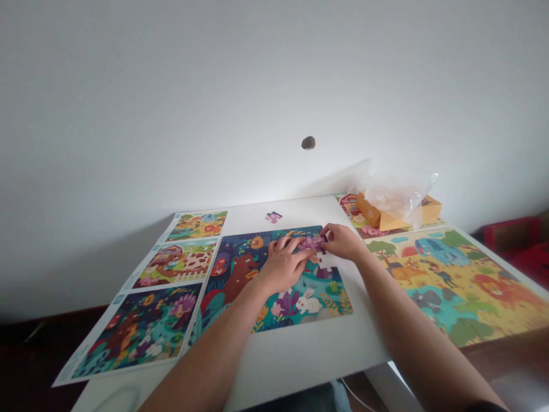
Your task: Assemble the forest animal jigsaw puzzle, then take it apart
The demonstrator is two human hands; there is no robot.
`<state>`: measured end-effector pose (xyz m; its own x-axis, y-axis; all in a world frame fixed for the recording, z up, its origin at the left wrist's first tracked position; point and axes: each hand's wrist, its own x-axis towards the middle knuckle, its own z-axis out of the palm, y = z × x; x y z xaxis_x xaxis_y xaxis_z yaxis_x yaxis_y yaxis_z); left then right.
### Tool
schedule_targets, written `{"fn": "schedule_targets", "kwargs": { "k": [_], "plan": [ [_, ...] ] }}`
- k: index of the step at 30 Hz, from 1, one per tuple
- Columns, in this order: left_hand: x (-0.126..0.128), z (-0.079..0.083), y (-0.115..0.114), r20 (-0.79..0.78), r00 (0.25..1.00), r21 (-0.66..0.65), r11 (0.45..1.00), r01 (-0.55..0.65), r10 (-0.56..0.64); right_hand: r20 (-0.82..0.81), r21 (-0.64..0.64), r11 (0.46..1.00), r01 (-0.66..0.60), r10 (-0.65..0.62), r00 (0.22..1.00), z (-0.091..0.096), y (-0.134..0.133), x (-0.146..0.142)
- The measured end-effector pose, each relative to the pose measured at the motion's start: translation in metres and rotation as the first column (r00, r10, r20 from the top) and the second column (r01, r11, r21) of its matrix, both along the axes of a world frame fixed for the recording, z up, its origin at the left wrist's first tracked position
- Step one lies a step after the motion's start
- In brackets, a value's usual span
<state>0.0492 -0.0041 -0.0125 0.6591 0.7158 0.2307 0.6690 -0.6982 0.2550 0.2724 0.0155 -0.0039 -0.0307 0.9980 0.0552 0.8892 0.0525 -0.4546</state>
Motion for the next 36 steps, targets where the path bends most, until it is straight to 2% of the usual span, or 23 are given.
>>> {"fn": "schedule_targets", "kwargs": {
  "k": [5, 10, 15, 20, 25, 27, 31, 33, 36],
  "plan": [
    [0.0, -0.001, 0.001, 0.013, 1.0, 0.001, 1.0, 0.003, -0.003, 0.05, 0.023, 0.999, 0.042, -0.043, 0.998, 0.0, 0.0, -0.003],
    [-0.001, -0.002, 0.002, 0.009, 1.0, -0.003, 1.0, 0.005, -0.005, -0.023, -0.03, 0.999, 0.037, -0.038, 0.999, 0.002, -0.001, -0.005],
    [-0.001, -0.003, 0.002, -0.005, 1.0, 0.013, 1.0, 0.003, -0.003, 0.069, -0.043, 0.993, 0.112, -0.109, 0.992, 0.007, -0.006, -0.004],
    [-0.002, -0.004, 0.002, -0.008, 1.0, 0.021, 1.0, -0.003, 0.003, 0.135, -0.061, 0.998, 0.035, -0.026, 0.99, 0.009, -0.009, -0.005],
    [-0.002, -0.003, 0.002, -0.001, 1.0, 0.016, 1.0, 0.006, -0.006, 0.13, -0.041, 0.999, -0.009, 0.015, 0.991, 0.009, -0.008, -0.006],
    [-0.001, -0.002, 0.002, 0.002, 1.0, 0.014, 1.0, 0.005, -0.005, 0.068, -0.04, 0.999, -0.009, 0.012, 0.998, 0.008, -0.007, -0.006],
    [0.0, -0.003, 0.003, 0.066, 0.998, -0.003, 1.0, -0.013, 0.013, -0.188, -0.029, 0.999, -0.043, 0.036, 0.982, 0.005, -0.006, -0.008],
    [0.001, -0.005, 0.005, 0.152, 0.988, -0.013, 0.999, -0.037, 0.038, -0.339, 0.02, 0.999, -0.049, 0.053, 0.939, 0.004, -0.005, -0.01],
    [0.0, -0.007, 0.009, 0.306, 0.949, -0.008, 0.997, -0.078, 0.077, -0.575, 0.054, 0.995, -0.079, 0.096, 0.812, 0.004, -0.005, -0.013]
  ]
}}
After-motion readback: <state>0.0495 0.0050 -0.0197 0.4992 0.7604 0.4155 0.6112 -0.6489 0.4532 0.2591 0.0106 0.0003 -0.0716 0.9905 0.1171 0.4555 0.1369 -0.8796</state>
